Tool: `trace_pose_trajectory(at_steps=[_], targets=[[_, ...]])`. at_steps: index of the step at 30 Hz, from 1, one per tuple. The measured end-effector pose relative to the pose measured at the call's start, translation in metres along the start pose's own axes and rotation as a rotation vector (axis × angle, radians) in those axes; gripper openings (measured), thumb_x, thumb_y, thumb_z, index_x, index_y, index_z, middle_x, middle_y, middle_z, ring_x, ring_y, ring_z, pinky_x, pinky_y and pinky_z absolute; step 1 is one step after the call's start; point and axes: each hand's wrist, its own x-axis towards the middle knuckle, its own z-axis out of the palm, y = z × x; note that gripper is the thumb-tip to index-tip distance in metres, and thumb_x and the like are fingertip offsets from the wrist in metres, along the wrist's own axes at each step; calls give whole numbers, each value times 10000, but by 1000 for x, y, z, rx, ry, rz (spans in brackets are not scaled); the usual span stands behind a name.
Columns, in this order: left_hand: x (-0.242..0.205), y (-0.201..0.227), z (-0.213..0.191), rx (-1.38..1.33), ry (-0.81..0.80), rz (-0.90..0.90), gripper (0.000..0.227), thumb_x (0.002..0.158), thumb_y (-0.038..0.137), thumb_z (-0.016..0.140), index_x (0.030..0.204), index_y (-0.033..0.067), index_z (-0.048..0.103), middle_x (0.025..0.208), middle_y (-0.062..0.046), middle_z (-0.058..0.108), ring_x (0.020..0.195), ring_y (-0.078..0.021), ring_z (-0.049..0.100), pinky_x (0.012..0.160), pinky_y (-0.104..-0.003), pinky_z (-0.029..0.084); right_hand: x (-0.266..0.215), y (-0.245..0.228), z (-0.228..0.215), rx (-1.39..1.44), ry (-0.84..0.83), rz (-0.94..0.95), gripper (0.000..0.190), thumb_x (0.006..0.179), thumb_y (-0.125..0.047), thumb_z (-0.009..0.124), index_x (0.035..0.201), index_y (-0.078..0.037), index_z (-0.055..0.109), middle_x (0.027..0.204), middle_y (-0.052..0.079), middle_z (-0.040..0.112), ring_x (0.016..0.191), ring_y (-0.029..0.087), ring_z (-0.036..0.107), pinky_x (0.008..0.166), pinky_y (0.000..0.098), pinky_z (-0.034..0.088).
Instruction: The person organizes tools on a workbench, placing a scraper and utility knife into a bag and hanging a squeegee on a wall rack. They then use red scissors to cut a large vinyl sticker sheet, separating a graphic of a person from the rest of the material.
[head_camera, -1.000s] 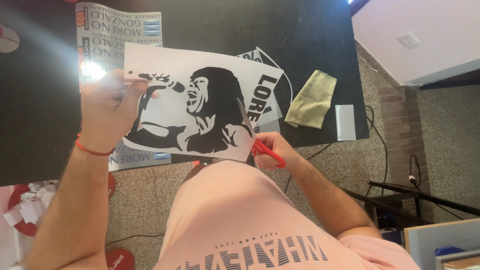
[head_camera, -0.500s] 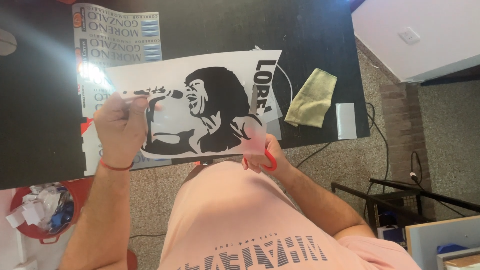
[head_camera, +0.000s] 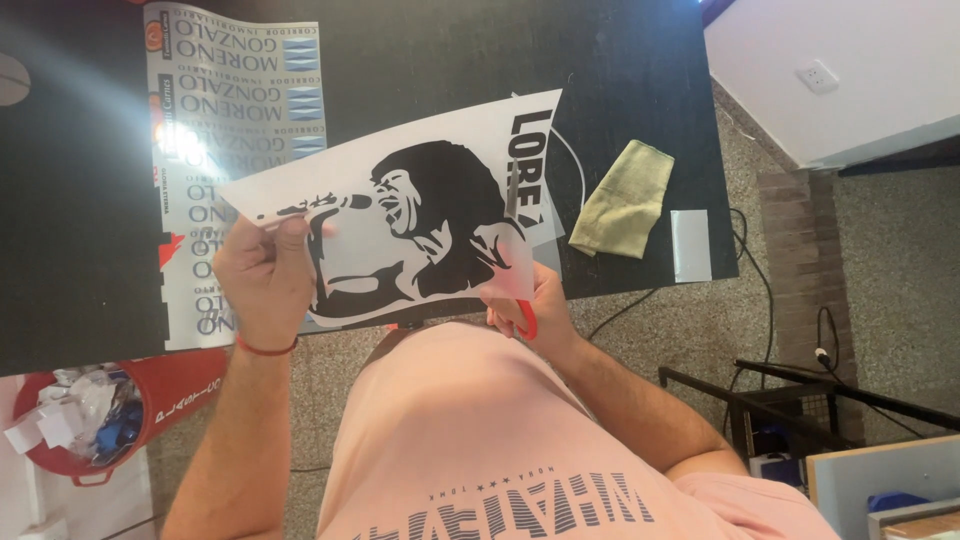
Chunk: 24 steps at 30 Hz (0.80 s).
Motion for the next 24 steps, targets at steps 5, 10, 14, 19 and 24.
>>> trace_pose_trajectory(at_steps=[5,10,14,19,24], targets=[[-8,-14,-6,47,9,-4,297,1205,130,675,1301,-148,708,1022,-251,793,924,-243,760,794,-414,645,2,-2,1,-16,-5,2,231,938,-7,846,853,-96,650,476,26,547,342,126,562,593,357,657],[-10,-17,-8,73,22,-12,290,1203,122,687,1311,-145,721,1024,-258,797,931,-255,766,783,-404,634,1,-13,9,-28,-1,-11,206,935,-16,872,877,-72,682,480,42,568,339,126,563,534,314,619],[-8,-10,-7,77,19,-39,295,1208,134,686,1299,-146,710,1026,-270,799,935,-260,774,787,-395,637,4,-3,3,9,0,-9,236,933,20,879,869,-71,671,462,37,554,316,125,546,521,320,622],[-6,-4,-5,47,25,-68,282,1204,141,693,1270,-132,706,979,-239,797,892,-239,772,761,-367,627,1,-7,4,-3,47,33,249,909,16,914,807,-28,691,435,85,556,297,169,562,404,280,531],[-6,-1,-2,48,19,-89,264,1209,136,684,1258,-122,709,967,-253,800,893,-252,787,769,-368,636,0,6,-3,-38,41,19,234,905,-2,932,800,-17,724,442,146,610,308,187,608,405,281,544]])
